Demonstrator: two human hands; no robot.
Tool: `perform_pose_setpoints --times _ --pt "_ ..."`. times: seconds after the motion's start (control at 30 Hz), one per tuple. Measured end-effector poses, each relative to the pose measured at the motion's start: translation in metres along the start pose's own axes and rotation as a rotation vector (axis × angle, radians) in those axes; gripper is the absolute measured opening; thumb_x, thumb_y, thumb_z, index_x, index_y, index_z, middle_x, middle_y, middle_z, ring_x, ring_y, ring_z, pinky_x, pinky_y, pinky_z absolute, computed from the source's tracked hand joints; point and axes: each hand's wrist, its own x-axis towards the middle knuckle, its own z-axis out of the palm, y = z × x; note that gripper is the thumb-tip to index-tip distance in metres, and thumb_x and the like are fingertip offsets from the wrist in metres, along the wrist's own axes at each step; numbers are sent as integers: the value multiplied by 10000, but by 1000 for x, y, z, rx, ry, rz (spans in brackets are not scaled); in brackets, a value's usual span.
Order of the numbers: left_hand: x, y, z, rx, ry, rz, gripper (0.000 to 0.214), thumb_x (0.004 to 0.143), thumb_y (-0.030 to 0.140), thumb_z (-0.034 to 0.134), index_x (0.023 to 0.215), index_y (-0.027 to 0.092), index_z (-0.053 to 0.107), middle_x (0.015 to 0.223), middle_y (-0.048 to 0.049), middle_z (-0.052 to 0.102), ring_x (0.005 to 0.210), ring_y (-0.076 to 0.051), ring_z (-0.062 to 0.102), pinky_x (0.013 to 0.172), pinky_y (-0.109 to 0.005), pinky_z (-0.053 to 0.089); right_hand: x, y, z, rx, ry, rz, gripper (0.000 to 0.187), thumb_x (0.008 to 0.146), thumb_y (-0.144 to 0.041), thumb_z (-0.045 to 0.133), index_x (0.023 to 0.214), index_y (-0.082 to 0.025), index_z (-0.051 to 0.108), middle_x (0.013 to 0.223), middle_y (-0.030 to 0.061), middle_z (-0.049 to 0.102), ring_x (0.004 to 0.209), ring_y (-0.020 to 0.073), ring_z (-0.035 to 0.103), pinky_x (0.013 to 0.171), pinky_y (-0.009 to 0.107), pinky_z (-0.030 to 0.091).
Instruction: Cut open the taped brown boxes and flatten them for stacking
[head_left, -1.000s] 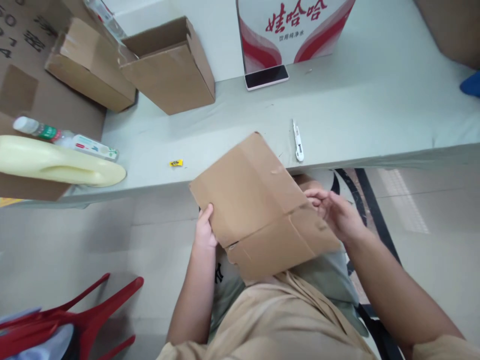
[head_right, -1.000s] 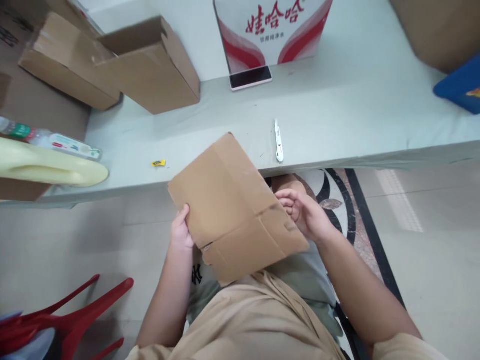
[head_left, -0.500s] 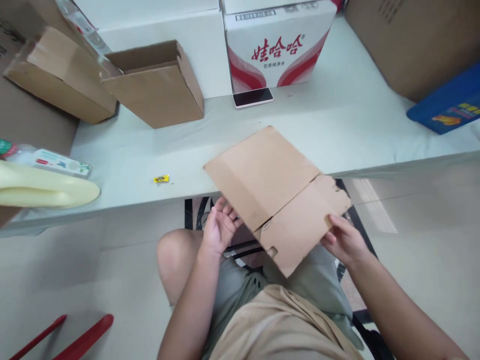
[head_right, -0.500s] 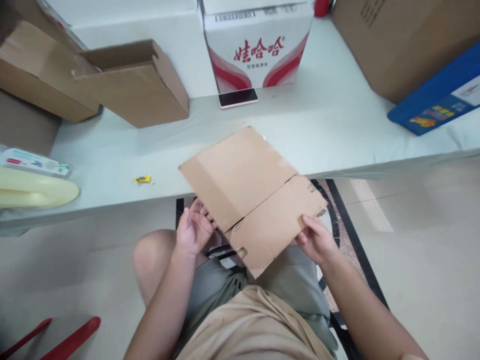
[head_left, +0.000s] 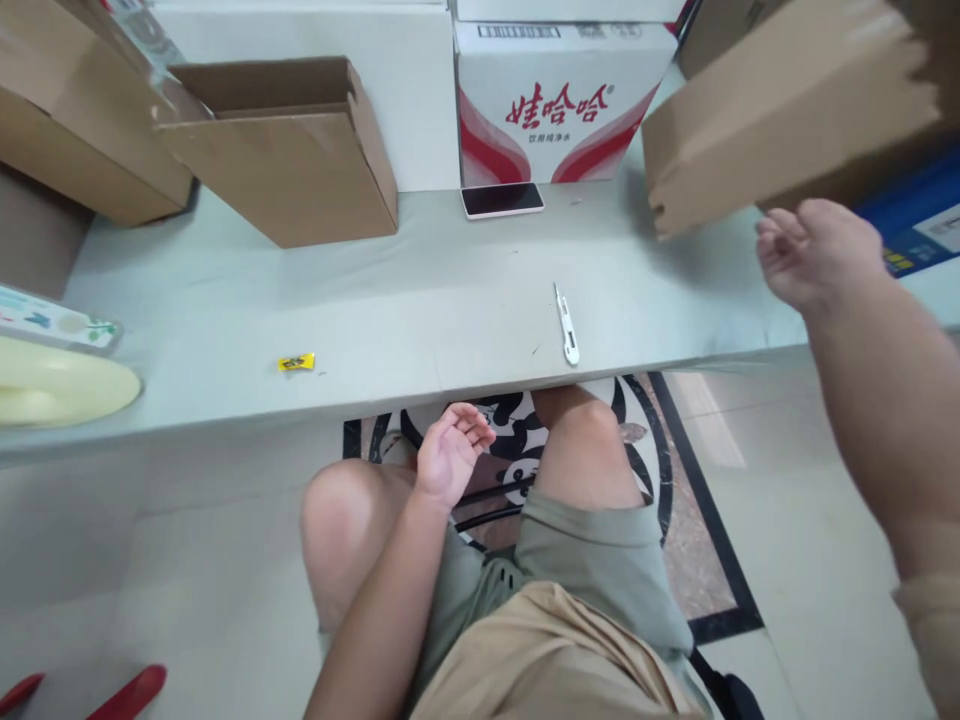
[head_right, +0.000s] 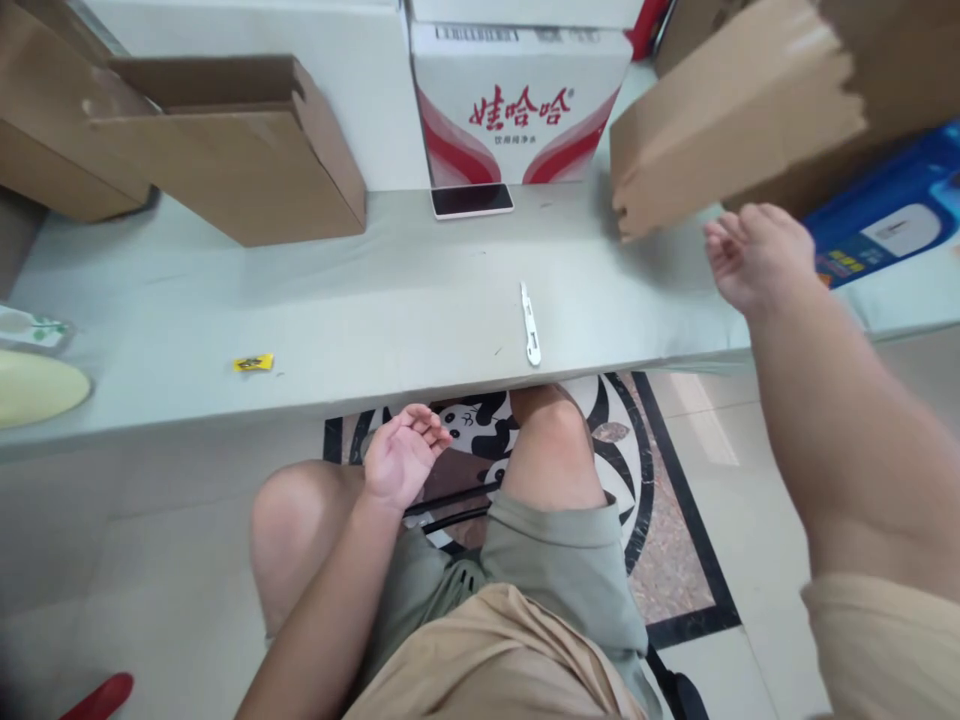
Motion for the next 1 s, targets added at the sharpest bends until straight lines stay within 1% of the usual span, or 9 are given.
perform_pose_setpoints --times 0.07,0.17,0.2,0.27,0.37,0.43,0.57,0.7,1.0 --pt "2 2 2 -10 -2 8 326 694 437 727 852 163 648 795 -27 659 730 -158 657 734 -293 537 11 8 24 -65 -55 61 251 786 -417 679 794 -268 477 759 -32 611 601 121 620 510 276 528" --pt "1 5 3 -33 9 29 328 683 443 742 833 164 654 782 -21 651 722 -150 648 731 -282 530 -23 34 69 -178 -154 87 333 713 -347 734 996 -248 588 922 37 702 732 204 690 639 398 594" --pt "1 6 3 -36 10 39 324 685 442 741 827 164 658 776 -21 649 719 -148 644 727 -278 527 -40 46 84 -246 -187 55 384 693 -315 744 1047 -234 620 1008 65 711 831 223 698 750 430 601" --pt "-1 5 3 -37 5 50 309 692 438 735 816 163 666 767 -22 646 710 -147 639 718 -273 523 -70 66 109 -589 -233 -145 412 765 -329 645 1158 -206 627 1177 119 692 1010 260 676 905 475 568" --pt "-4 3 2 -28 -2 31 305 694 440 729 802 161 671 752 -27 642 696 -152 630 703 -275 518 -94 84 134 -837 -193 -268 398 844 -345 520 1173 -160 646 1193 171 678 1121 320 618 1017 539 483" --pt "-6 1 3 -28 6 24 306 694 441 723 797 158 668 745 -28 637 688 -148 623 696 -272 513 -97 87 141 -873 -155 -282 378 873 -355 482 1133 -155 671 1178 179 678 1145 340 592 1043 549 445" --pt "-10 0 6 -46 -11 46 279 717 420 691 792 154 659 732 -29 629 676 -144 615 681 -265 497 -98 84 142 -925 -133 -316 339 880 -306 451 1057 -169 705 1143 154 695 1118 316 597 1028 494 453" --pt "-16 1 10 -90 -20 72 290 680 414 722 778 150 658 725 -28 634 661 -149 616 672 -269 491 -100 85 140 -956 -118 -335 350 857 -286 452 1042 -154 718 1107 167 698 1071 317 604 996 491 464" --pt "-31 8 3 -190 -73 106 280 708 401 684 780 138 621 706 -30 612 641 -146 602 678 -281 456 -99 88 139 -943 -88 -358 287 761 -276 461 920 -186 682 976 138 666 956 281 572 938 464 458"
